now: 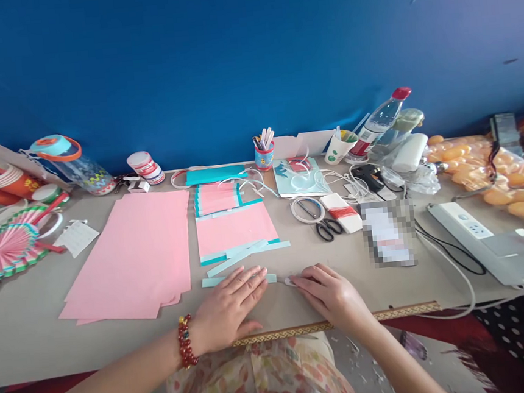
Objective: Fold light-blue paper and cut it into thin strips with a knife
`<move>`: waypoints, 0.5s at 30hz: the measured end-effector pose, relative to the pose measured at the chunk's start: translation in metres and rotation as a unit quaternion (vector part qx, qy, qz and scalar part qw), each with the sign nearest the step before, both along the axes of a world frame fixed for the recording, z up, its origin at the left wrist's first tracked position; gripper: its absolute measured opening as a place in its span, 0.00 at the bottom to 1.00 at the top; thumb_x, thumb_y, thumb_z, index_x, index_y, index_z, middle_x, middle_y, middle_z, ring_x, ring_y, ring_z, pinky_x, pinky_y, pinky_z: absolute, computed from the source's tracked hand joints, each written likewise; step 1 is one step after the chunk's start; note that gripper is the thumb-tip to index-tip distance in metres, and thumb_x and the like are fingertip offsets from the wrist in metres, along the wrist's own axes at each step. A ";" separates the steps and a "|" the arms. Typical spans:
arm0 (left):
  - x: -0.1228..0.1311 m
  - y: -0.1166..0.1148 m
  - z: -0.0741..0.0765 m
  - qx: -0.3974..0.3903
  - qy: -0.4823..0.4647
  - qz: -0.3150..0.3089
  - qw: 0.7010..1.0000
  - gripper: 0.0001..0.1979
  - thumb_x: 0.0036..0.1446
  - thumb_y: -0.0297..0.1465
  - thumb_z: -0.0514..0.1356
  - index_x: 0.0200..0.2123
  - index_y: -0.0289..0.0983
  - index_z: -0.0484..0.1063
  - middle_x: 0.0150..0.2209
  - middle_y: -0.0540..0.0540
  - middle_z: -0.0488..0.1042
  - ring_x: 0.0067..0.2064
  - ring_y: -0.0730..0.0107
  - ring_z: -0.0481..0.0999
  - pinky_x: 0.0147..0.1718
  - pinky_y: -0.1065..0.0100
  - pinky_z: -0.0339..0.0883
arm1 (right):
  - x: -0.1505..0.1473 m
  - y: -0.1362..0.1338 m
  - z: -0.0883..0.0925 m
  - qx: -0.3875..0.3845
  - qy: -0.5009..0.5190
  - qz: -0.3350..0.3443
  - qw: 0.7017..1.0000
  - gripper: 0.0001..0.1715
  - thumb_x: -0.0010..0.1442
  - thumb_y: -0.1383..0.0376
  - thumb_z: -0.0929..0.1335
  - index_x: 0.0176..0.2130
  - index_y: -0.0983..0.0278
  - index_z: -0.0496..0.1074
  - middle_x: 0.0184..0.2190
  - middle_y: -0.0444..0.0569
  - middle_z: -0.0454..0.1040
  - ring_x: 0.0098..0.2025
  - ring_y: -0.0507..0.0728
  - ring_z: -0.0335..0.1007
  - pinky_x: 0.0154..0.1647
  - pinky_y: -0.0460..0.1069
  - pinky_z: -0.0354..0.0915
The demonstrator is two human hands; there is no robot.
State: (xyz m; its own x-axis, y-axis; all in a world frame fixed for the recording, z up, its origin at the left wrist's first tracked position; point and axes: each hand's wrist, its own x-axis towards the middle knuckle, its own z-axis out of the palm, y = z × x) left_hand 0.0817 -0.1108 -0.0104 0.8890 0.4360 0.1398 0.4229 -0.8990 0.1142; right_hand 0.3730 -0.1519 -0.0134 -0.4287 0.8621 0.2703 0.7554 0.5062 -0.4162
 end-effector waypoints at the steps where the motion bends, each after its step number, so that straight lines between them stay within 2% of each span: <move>1: 0.001 -0.001 -0.002 -0.001 0.009 -0.003 1.000 0.39 0.66 0.51 0.49 0.70 0.31 0.47 0.70 0.38 0.50 0.70 0.55 0.49 0.68 0.55 0.45 | 0.000 0.000 0.000 -0.001 0.000 0.001 1.000 0.16 0.68 0.70 0.62 0.52 0.63 0.74 0.40 0.53 0.73 0.41 0.57 0.67 0.40 0.51 0.69; 4: 0.001 -0.003 -0.009 -0.010 0.031 0.012 0.999 0.45 0.63 0.57 0.46 0.71 0.30 0.41 0.71 0.37 0.45 0.71 0.55 0.45 0.68 0.55 0.42 | 0.001 -0.001 0.001 0.001 -0.003 0.007 1.000 0.17 0.68 0.70 0.62 0.52 0.62 0.74 0.41 0.53 0.74 0.41 0.57 0.68 0.41 0.50 0.69; 8: 0.001 -0.004 -0.013 -0.020 0.040 0.016 0.999 0.46 0.64 0.58 0.43 0.71 0.31 0.37 0.72 0.37 0.42 0.72 0.55 0.43 0.68 0.55 0.40 | 0.003 -0.003 0.001 0.008 -0.014 0.008 1.000 0.17 0.68 0.70 0.62 0.52 0.63 0.74 0.40 0.53 0.74 0.40 0.57 0.68 0.40 0.50 0.69; 15: 0.002 -0.005 -0.010 -0.042 0.034 0.023 0.998 0.46 0.64 0.57 0.45 0.72 0.32 0.35 0.72 0.38 0.41 0.72 0.54 0.43 0.69 0.54 0.40 | 0.000 -0.001 -0.001 0.036 -0.029 0.011 0.999 0.17 0.68 0.71 0.62 0.51 0.64 0.75 0.39 0.54 0.75 0.39 0.57 0.68 0.40 0.50 0.69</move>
State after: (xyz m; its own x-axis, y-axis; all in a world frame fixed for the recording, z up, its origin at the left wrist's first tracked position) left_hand 0.0832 -0.1162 -0.0204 0.8744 0.4833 0.0418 0.4719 -0.8674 0.1578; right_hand 0.3728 -0.1526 -0.0143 -0.4640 0.8316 0.3052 0.7651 0.5499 -0.3350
